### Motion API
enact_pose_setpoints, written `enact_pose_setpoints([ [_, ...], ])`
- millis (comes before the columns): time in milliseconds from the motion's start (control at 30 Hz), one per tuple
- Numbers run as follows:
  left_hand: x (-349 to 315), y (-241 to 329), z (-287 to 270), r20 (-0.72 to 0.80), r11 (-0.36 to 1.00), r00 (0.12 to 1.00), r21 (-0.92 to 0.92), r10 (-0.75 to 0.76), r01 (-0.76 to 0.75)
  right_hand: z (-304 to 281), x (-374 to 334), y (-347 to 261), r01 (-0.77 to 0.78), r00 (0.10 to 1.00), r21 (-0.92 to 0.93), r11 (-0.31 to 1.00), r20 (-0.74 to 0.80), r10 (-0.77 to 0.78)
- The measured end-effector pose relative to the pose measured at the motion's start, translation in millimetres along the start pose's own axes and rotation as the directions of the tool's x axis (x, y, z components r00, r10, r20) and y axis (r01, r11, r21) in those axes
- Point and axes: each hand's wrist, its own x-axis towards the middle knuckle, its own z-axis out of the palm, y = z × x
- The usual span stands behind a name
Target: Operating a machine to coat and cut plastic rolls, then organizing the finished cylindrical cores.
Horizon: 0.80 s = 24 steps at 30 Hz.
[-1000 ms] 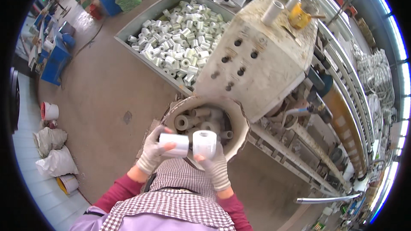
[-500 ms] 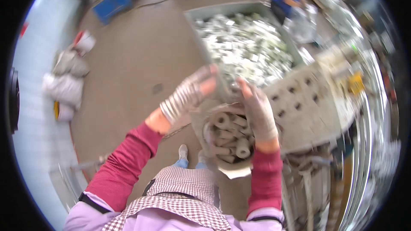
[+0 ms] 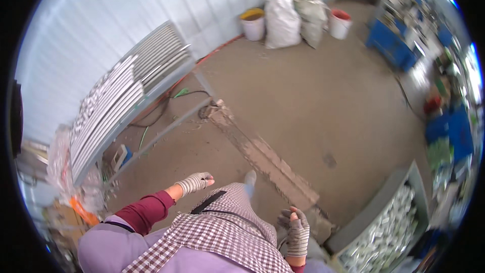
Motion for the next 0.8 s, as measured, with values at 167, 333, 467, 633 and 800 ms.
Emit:
enact_pose_setpoints([
  [167, 40.4, 5.2, -71.4, -0.141, 0.977, 0.987, -0.187, 0.079, -0.105, 93.2, 118.1, -58.4, 0.046, 0.995, -0.254, 0.966, 0.097, -0.022],
  [333, 79.2, 37.4, -148.9, -0.228, 0.922, 0.965, -0.328, 0.132, -0.204, 166.7, 231.3, -126.9, 0.051, 0.986, -0.405, 0.913, 0.167, 0.019],
  [467, 117.2, 30.9, -203.4, -0.348, 0.96, 0.936, -0.242, 0.051, -0.142, 245.6, 350.0, -177.4, 0.122, 0.961, -0.548, 0.827, 0.273, 0.039],
  [633, 142.6, 4.2, -218.6, -0.483, 0.899, 0.826, -0.434, -0.289, 0.061, 436.7, 485.8, -187.3, 0.2, 0.798, -0.651, 0.732, 0.542, 0.264],
  [800, 136.3, 16.3, -208.0, -0.308, 0.637, 0.769, -0.754, -0.56, 0.162, 635.2, 562.2, -129.1, 0.375, 0.489, -0.708, 0.599, 0.699, 0.521],
])
